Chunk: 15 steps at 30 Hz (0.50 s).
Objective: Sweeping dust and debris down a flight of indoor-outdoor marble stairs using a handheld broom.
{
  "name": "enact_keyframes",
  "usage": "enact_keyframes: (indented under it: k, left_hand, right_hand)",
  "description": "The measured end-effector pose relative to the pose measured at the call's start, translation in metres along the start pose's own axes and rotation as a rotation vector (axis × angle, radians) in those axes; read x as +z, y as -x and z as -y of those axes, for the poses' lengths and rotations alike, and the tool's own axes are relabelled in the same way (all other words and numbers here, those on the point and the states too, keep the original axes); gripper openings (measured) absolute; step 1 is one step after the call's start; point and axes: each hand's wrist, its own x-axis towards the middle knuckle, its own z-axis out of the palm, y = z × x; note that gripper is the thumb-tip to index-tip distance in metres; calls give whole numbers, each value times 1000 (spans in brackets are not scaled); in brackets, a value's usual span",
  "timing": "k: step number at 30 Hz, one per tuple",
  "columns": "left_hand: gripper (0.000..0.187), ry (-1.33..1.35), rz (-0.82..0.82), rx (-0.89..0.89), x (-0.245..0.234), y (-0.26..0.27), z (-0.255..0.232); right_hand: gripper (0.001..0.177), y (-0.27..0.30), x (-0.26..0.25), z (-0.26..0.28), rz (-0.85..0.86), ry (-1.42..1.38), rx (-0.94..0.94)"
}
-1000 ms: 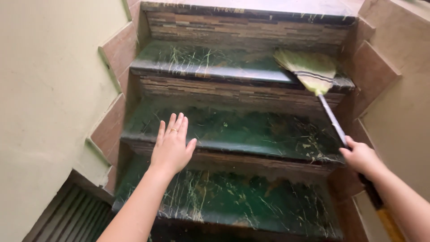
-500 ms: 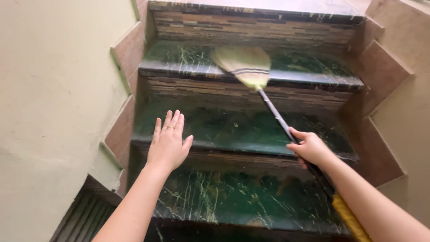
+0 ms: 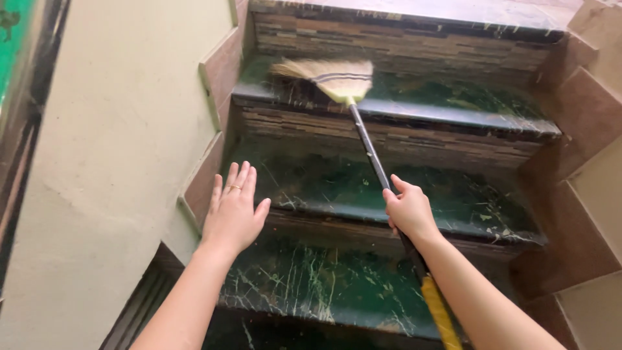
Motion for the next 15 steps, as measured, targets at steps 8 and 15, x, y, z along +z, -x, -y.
enact_keyframes:
  k: [8, 15]
  left_hand:
    - [76, 14, 28, -62, -8, 12, 18]
    - [75, 31, 50, -81, -10, 14, 22]
  right_hand:
    - [52, -37, 12, -15, 61, 39, 88]
    - [58, -31, 21, -7, 218, 23, 36]
